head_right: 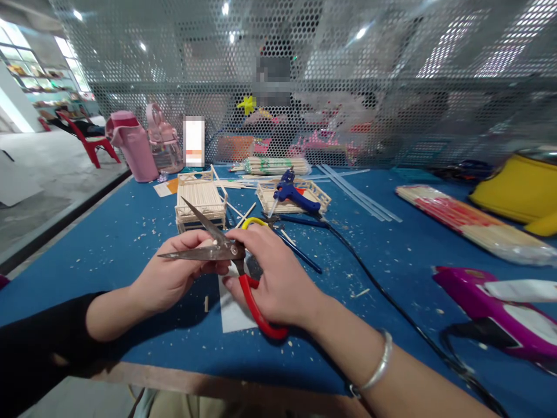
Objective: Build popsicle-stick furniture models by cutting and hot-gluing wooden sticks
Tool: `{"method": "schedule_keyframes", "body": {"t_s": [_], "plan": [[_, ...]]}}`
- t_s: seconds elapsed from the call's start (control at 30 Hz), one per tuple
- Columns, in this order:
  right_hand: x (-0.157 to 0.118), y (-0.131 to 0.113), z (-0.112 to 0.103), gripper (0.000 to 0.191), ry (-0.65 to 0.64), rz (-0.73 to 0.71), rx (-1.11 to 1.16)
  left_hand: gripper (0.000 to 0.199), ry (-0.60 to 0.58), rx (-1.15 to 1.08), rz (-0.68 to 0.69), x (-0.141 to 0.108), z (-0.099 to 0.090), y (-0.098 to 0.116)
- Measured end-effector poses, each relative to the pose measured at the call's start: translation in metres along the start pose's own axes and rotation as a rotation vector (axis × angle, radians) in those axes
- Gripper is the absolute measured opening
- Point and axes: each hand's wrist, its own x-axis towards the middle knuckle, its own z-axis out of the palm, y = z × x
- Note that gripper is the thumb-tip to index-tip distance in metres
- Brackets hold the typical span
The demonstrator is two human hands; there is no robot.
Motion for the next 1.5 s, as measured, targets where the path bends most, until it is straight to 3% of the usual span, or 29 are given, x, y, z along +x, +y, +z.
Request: {"method": "schedule_keyframes", "body": {"t_s": [0.37, 0.53, 0.63, 0.97, 1.17, 1.4, 1.5], "plan": [[0.0, -0.002, 0.0, 0.037, 0.022, -0.04, 0.045, 0.024, -0.045, -0.043, 0.028, -0.002, 0.001, 0.003], [-0.002, -0.001, 0.001, 0.045, 0.013, -0.016, 0.056, 0.019, 0.007, 0.12, 0.121, -0.005, 0.003, 0.007], [-0.002, -0.002, -0.001, 0.039, 0.03, -0.009, 0.027, 0.018, 0.025, 0.185, 0.149, -0.006, 0.002, 0.008], [-0.004, 0.002, -0.005, 0.032, 0.037, -0.023, -0.096, 0.013, 0.077, 0.176, 0.134, -0.003, 0.005, 0.01], [-0.005, 0.006, -0.008, 0.032, 0.047, -0.06, -0.154, 0.023, 0.07, 0.2, 0.137, -0.002, 0.003, 0.009], [0.007, -0.002, -0.013, 0.024, -0.066, 0.212, 0.12, 0.035, 0.09, 0.124, 0.071, 0.003, -0.001, 0.005], [0.008, -0.002, -0.012, 0.03, -0.085, 0.23, 0.131, 0.036, 0.052, 0.118, 0.069, 0.004, -0.004, 0.002]]}}
